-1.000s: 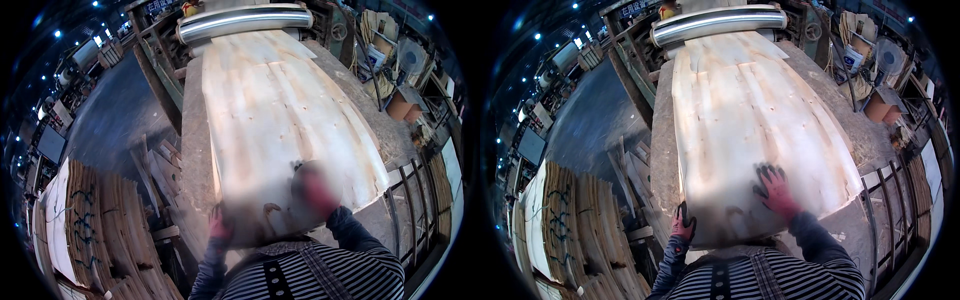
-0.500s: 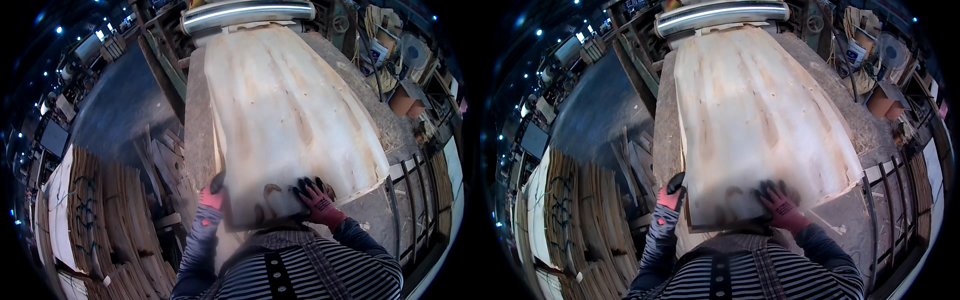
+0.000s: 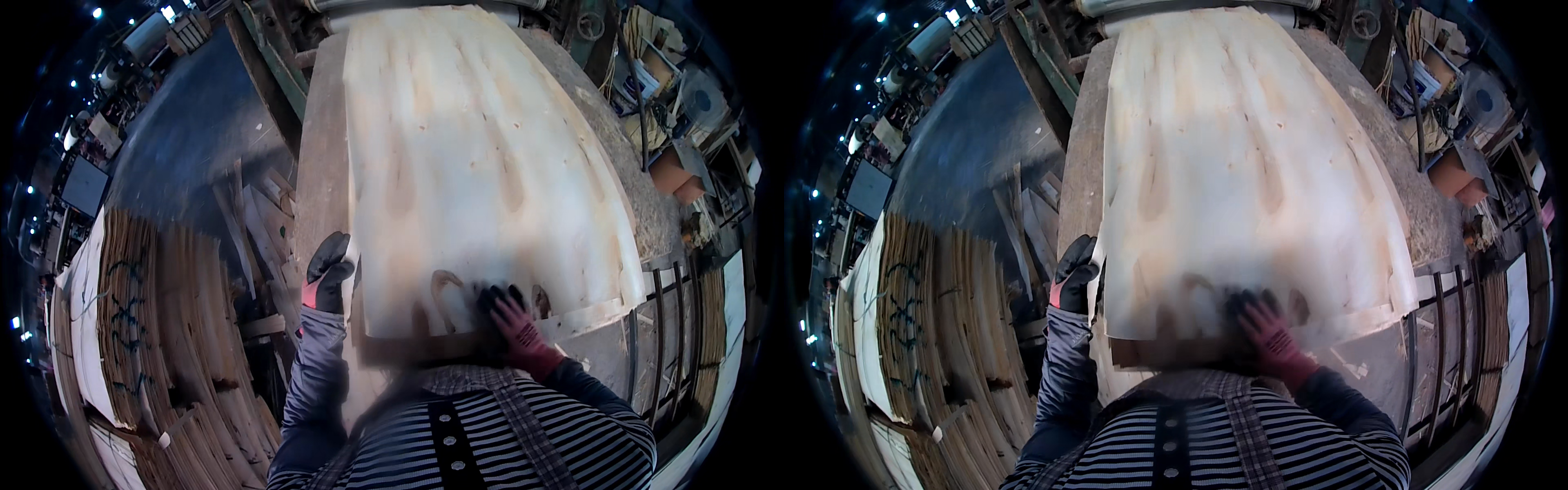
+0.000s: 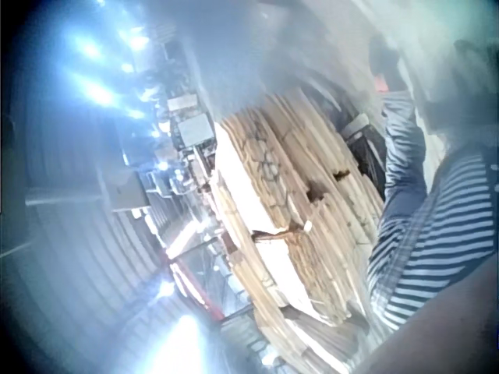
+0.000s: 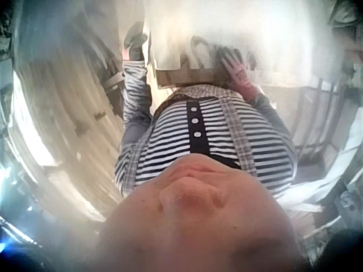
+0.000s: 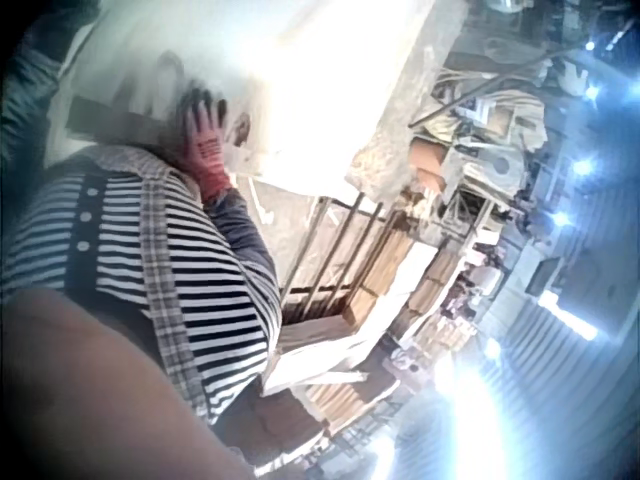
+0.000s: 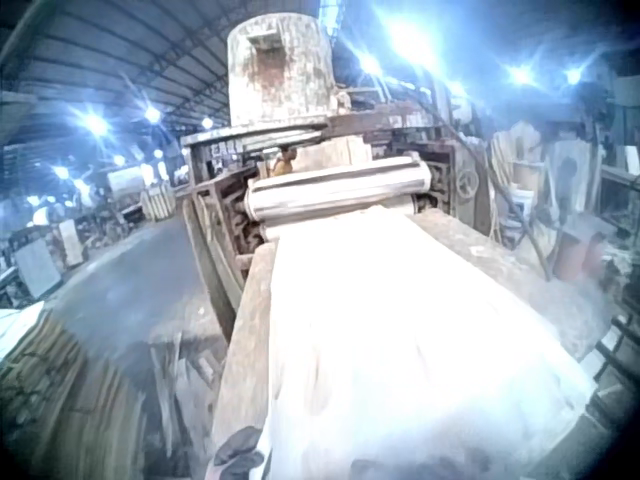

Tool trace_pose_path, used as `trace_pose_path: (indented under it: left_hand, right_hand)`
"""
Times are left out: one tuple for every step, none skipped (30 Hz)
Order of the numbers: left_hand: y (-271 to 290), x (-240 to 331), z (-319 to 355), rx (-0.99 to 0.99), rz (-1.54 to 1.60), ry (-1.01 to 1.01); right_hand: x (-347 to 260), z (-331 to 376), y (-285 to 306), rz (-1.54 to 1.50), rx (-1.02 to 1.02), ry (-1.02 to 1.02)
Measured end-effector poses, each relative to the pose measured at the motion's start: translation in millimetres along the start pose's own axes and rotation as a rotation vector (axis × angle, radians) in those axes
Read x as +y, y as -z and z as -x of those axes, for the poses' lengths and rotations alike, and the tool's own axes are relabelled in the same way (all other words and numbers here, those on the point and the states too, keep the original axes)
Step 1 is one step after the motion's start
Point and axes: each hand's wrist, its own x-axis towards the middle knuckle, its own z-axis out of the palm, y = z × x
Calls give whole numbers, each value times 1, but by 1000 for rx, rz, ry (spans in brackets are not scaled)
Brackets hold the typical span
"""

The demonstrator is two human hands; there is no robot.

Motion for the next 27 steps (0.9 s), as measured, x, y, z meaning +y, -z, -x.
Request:
trace_pose_path:
  left_hand:
    - [-7,2,-8,-24,34,-18]
    - [-11,3,-15,-39,63,-28]
    - [-14,3,-18,-46,89,-30]
    - [-16,10,-24,-41,-15,-19]
    - [-25,18,-25,-81,85,-9]
    - [-15,15,-35,-99,93,-17]
    - [-4,13,-46,-117,101,-26]
    - [-8,18,-53,-78,92,7]
    - [2,21,-63,-92,-36,-31]
    - [5,21,-68,-64,-198,-87]
    - [6,24,-69,-34,-362,-135]
    - [20,25,-73,30,-561,-222]
    - [28,22,-69,77,-658,-407]
    - [13,29,-61,57,-949,-509]
    - [-8,39,-51,29,-1240,-607]
    - [-26,40,-43,-175,-1431,-689]
    - [-41,31,-38,-389,-1607,-766]
    - [-47,13,-30,-390,-1718,-716]
    - [-48,-7,-24,-405,-1821,-668]
    - [-41,-26,-13,-397,-1808,-699]
    - [-35,-40,-2,-392,-1793,-748]
    - [-33,-46,12,-494,-1636,-663]
    - [-32,-50,27,-592,-1470,-576]
    - [-29,-56,35,-651,-1360,-481]
    - [-27,-63,34,-467,-1182,-305]
    - [-29,-69,34,-277,-996,-132]
    - [-28,-73,31,-97,-802,31]
  right_hand:
    - [0,-12,3,49,22,30]
    - [0,-23,4,89,38,59]
    - [-2,-31,2,119,45,86]
    - [1,-42,6,143,51,25]
    - [7,-49,7,152,46,31]
    - [15,-56,8,165,46,40]
    - [20,-63,10,178,47,50]
    - [21,-70,13,132,15,13]
    - [20,-78,18,111,20,-17]
    - [19,-88,23,90,25,-46]
    - [21,-96,25,67,24,-77]
    - [26,-103,22,90,52,-53]
    - [29,-110,24,98,28,-42]
    - [34,-116,23,112,2,-60]
    - [39,-119,22,123,-28,-78]
    - [42,-120,20,173,-38,-64]
    - [47,-122,19,171,-21,-71]
    - [49,-128,18,162,-8,-53]
    - [50,-130,18,158,8,-49]
    - [44,-138,26,179,-2,-88]
    - [44,-142,28,177,4,-97]
    - [46,-145,28,173,14,-111]
    - [47,-145,29,173,22,-130]
    - [48,-145,31,177,42,-115]
    - [48,-146,33,164,54,-133]
    - [47,-146,35,150,62,-144]
    - [45,-147,40,139,76,-155]
